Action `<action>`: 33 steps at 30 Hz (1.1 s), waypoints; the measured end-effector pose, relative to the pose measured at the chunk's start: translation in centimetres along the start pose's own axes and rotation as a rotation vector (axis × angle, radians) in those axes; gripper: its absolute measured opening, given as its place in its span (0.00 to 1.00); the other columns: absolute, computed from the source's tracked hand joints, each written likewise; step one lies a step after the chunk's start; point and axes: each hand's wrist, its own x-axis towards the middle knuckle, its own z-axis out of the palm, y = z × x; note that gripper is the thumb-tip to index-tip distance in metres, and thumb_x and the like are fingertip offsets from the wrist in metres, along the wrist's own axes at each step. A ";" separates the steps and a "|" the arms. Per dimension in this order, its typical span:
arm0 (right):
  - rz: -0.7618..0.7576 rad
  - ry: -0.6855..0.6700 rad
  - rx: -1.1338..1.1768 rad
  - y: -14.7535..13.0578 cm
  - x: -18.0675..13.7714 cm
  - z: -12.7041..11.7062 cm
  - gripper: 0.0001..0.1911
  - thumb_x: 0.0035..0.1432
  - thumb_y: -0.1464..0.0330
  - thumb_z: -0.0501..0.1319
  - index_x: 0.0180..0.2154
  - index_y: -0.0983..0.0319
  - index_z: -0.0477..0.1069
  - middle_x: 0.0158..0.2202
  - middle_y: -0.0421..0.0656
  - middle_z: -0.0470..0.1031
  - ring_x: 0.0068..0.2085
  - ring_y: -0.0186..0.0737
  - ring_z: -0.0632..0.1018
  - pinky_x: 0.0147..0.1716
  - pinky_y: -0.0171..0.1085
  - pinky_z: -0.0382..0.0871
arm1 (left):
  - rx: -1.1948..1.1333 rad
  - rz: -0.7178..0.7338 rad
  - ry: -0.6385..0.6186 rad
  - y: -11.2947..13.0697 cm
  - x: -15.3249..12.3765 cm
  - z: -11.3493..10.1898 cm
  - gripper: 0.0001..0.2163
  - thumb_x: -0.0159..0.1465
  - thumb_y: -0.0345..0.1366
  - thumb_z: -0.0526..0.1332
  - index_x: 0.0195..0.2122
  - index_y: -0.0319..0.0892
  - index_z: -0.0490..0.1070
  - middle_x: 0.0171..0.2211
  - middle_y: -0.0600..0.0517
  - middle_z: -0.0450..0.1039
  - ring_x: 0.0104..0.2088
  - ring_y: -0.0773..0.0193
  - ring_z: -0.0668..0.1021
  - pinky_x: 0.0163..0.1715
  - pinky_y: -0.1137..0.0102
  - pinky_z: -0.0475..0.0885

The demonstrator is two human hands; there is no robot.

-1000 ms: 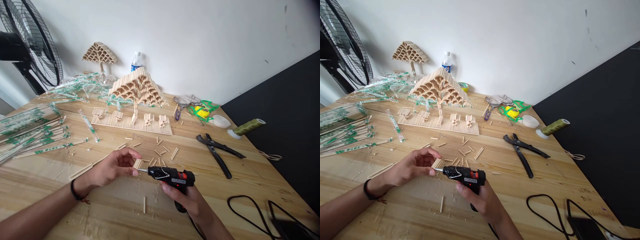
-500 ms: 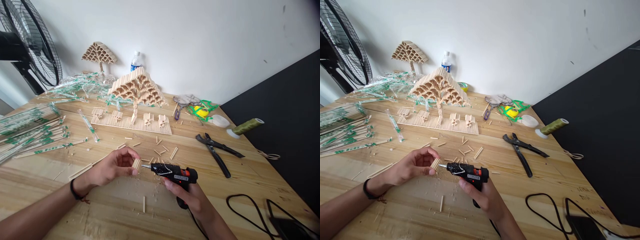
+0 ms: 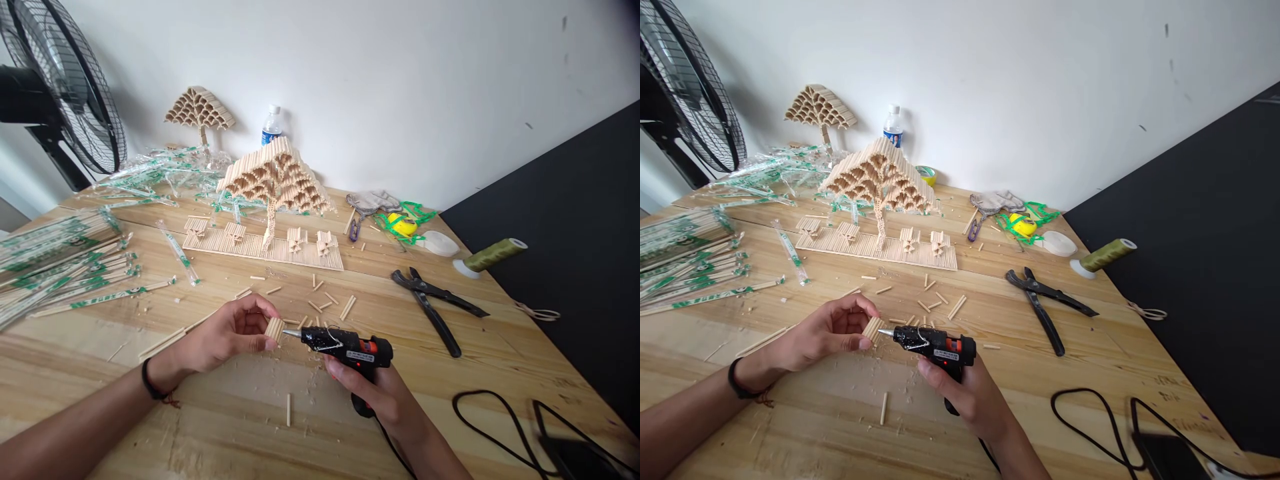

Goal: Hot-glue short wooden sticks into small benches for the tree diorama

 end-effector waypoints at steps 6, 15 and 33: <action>0.005 0.001 0.037 -0.2 0.0 0.1 0.24 0.60 0.45 0.67 0.33 0.60 0.75 0.27 0.40 0.66 0.32 0.41 0.66 0.33 0.39 0.62 | -0.001 0.005 -0.020 -0.1 0.0 -0.2 0.18 0.61 0.37 0.76 0.45 0.42 0.68 0.34 0.56 0.71 0.34 0.68 0.73 0.37 0.71 0.67; 0.035 -0.021 0.048 -0.2 -0.1 0.5 0.26 0.59 0.43 0.68 0.32 0.61 0.76 0.28 0.41 0.66 0.32 0.40 0.65 0.33 0.40 0.62 | 0.057 0.003 -0.028 -0.5 0.1 -0.4 0.18 0.63 0.40 0.75 0.48 0.41 0.72 0.33 0.54 0.72 0.34 0.66 0.72 0.35 0.71 0.64; 0.005 0.029 0.053 -0.1 -0.1 0.2 0.25 0.60 0.44 0.67 0.32 0.60 0.75 0.28 0.41 0.67 0.32 0.41 0.66 0.32 0.39 0.61 | 0.012 0.021 0.028 -0.4 0.1 -0.4 0.16 0.64 0.40 0.74 0.51 0.42 0.78 0.44 0.49 0.77 0.38 0.63 0.78 0.42 0.65 0.73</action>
